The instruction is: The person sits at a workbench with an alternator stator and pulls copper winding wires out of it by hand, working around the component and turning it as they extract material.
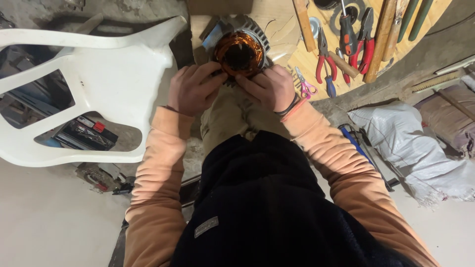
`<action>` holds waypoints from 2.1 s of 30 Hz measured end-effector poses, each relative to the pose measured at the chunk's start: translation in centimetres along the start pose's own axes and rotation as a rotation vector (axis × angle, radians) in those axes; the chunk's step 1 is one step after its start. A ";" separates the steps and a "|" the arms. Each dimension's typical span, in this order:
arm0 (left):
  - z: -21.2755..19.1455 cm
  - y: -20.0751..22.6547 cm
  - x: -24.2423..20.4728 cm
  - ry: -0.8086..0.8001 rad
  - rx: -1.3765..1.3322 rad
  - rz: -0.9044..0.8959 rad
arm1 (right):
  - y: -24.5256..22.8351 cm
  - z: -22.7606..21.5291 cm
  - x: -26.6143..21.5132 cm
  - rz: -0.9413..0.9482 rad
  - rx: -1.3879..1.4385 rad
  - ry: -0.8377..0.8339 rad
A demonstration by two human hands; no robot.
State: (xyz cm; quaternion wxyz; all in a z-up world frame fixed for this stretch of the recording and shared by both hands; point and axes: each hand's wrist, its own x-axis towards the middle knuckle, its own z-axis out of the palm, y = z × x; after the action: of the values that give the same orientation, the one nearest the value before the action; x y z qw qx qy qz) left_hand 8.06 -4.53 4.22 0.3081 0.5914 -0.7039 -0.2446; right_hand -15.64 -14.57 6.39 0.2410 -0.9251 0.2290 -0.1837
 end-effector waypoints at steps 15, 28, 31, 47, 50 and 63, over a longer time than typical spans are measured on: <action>0.2 -1.3 -0.6 -0.041 0.006 0.073 | 2.2 1.9 -1.9 0.025 0.092 0.000; 0.7 0.1 2.0 0.182 -0.174 -0.290 | 0.7 1.5 5.0 0.353 -0.019 0.101; 0.6 0.3 2.0 0.186 -0.171 -0.326 | 0.9 1.9 4.2 0.346 -0.006 0.109; 1.3 0.4 2.3 0.220 -0.208 -0.360 | 2.0 1.7 0.9 0.581 0.284 0.243; 1.9 0.2 2.0 0.226 -0.206 -0.393 | 1.9 1.6 1.4 0.617 0.356 0.248; 1.8 0.3 4.6 0.290 -0.177 -0.276 | 4.2 2.8 2.9 0.721 0.513 0.203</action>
State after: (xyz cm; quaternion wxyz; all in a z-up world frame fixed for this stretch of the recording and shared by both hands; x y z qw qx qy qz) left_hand 6.06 -9.09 3.90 0.4206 0.6816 -0.5405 -0.2578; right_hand -13.34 -18.31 2.52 0.4875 -0.6738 0.5061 -0.2285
